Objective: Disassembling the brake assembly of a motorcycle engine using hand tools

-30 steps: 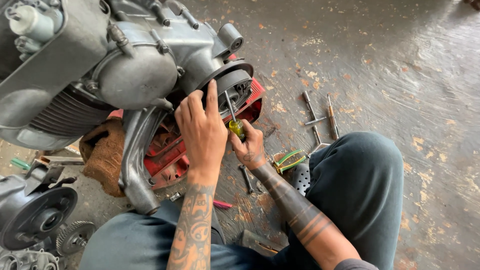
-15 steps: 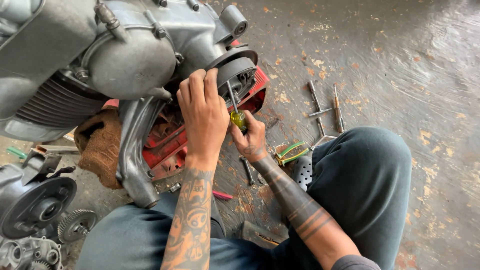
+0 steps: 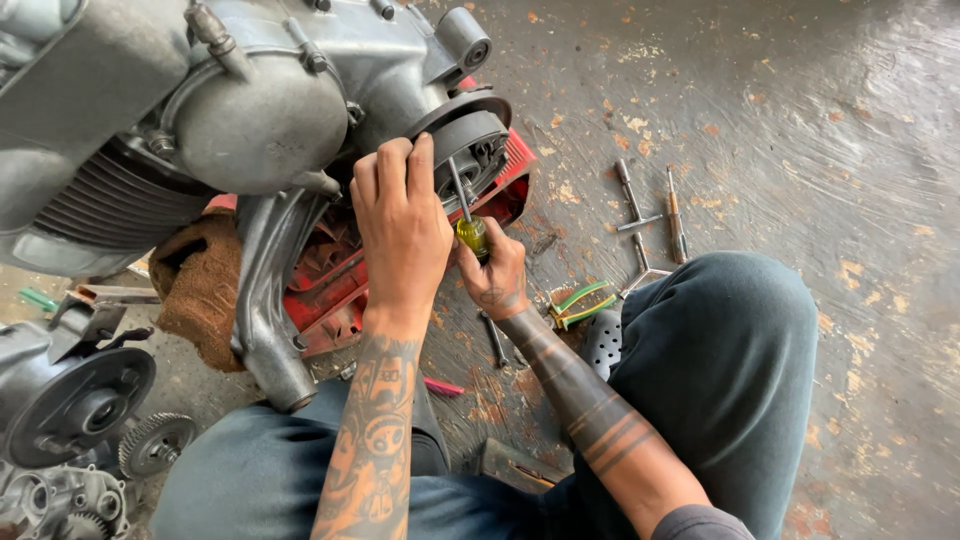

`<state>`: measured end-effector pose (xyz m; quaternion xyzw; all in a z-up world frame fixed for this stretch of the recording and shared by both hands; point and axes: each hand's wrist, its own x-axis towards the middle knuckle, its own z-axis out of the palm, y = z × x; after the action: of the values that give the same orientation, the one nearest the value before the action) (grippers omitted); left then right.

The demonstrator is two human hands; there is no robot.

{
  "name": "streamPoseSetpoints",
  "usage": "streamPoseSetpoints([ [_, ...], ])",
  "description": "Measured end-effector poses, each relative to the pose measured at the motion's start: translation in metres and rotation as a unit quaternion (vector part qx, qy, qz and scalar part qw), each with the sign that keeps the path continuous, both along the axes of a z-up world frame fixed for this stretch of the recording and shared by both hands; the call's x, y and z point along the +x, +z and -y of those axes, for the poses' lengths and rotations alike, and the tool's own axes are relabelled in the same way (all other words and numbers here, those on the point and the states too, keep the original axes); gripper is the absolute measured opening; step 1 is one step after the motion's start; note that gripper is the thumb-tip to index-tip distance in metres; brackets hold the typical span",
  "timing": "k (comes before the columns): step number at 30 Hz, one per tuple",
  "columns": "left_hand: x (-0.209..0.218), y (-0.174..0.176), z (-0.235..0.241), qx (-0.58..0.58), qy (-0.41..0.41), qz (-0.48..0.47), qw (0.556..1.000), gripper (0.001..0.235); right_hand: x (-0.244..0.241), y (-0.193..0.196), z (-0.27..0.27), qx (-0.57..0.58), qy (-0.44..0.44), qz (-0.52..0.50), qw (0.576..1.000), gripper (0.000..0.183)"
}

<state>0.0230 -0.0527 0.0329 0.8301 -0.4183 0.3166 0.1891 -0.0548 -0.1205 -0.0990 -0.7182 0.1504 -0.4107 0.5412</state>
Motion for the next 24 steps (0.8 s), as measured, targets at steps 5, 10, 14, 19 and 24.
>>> streamPoseSetpoints([
  [5,0.000,0.000,-0.001,0.005,-0.011,-0.011,1.000,0.029,0.002,-0.004,0.001,0.005,0.001,0.011,1.000,0.011],
  [10,0.002,-0.001,-0.001,0.008,-0.013,-0.012,1.000,0.030,0.004,-0.007,0.003,0.000,0.000,0.016,1.000,0.012],
  [14,0.002,-0.004,-0.003,0.019,-0.011,-0.011,1.000,0.030,0.001,-0.009,0.001,0.014,0.006,0.011,1.000,0.011],
  [19,0.004,0.001,-0.005,0.039,-0.012,0.006,0.999,0.030,-0.008,0.006,0.002,0.024,0.027,0.002,0.999,0.014],
  [24,0.003,0.001,-0.008,0.060,0.002,0.021,0.998,0.034,-0.016,0.016,0.009,0.048,0.075,-0.024,0.996,0.018],
])
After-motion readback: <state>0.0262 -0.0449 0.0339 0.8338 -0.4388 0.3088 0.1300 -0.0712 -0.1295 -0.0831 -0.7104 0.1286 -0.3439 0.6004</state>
